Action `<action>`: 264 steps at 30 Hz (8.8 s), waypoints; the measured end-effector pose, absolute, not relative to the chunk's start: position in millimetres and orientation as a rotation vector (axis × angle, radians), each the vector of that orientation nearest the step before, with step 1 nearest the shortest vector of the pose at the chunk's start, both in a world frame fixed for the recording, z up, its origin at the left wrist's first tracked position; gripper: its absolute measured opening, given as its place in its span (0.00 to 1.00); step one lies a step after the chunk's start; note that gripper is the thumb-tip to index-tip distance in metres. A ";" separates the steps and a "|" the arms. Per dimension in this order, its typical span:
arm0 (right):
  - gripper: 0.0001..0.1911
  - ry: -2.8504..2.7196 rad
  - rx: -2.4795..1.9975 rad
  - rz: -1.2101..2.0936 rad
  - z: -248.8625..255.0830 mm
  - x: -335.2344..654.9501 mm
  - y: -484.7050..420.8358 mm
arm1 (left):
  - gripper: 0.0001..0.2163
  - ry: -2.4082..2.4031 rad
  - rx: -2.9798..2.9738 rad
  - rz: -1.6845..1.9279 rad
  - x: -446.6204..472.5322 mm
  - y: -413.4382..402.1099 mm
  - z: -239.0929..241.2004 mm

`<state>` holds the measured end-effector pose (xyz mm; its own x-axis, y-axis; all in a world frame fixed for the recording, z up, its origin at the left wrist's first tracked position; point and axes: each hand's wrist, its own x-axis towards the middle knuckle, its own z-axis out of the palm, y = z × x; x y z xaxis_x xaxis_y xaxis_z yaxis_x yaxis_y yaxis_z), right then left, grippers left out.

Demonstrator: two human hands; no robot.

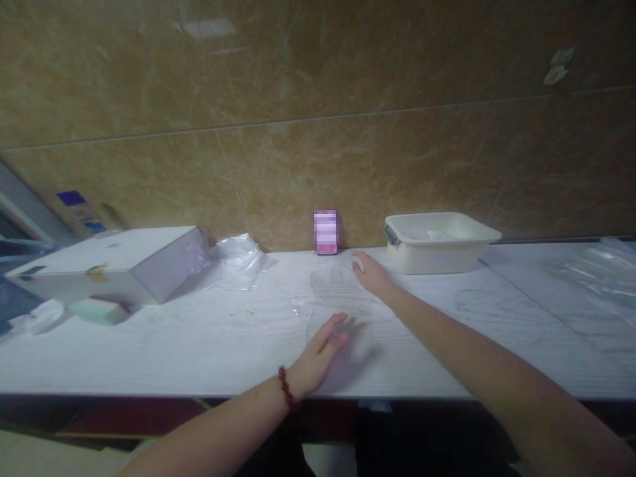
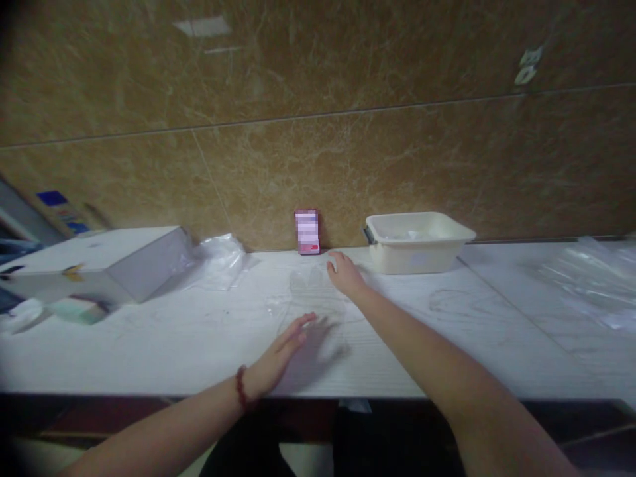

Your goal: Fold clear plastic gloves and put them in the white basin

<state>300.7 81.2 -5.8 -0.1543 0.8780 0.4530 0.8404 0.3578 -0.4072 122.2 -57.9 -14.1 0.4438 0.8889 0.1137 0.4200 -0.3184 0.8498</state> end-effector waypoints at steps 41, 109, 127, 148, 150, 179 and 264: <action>0.38 -2.576 -1.441 0.156 -32.0 279.0 -29.4 | 0.28 1.467 2.831 0.160 78.2 55.2 -18.8; 0.17 -2.624 -1.183 0.262 -17.6 234.2 18.8 | 0.11 1.649 2.008 0.277 30.7 72.0 0.5; 0.13 -2.000 -1.176 0.347 -26.2 236.2 35.2 | 0.15 1.303 1.704 0.743 79.0 52.8 -3.8; 0.10 -2.168 -1.127 0.416 -24.9 246.2 43.5 | 0.20 1.215 1.577 0.723 76.5 55.6 -2.3; 0.09 -2.188 -1.111 0.437 -25.1 247.2 43.6 | 0.18 1.247 1.657 0.692 73.0 57.6 -3.6; 0.13 -2.543 -1.128 0.421 -2.1 268.7 26.4 | 0.07 1.358 2.217 0.208 36.5 65.7 -3.1; 0.13 -2.302 -1.757 0.180 -10.0 293.4 55.5 | 0.34 1.350 2.434 -0.365 47.4 51.3 4.1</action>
<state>293.4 55.5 -10.0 -0.2488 0.9618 0.1144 0.9323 0.2698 -0.2408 47.4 51.3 4.1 0.5174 0.7682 -0.3771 0.8536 -0.4946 0.1635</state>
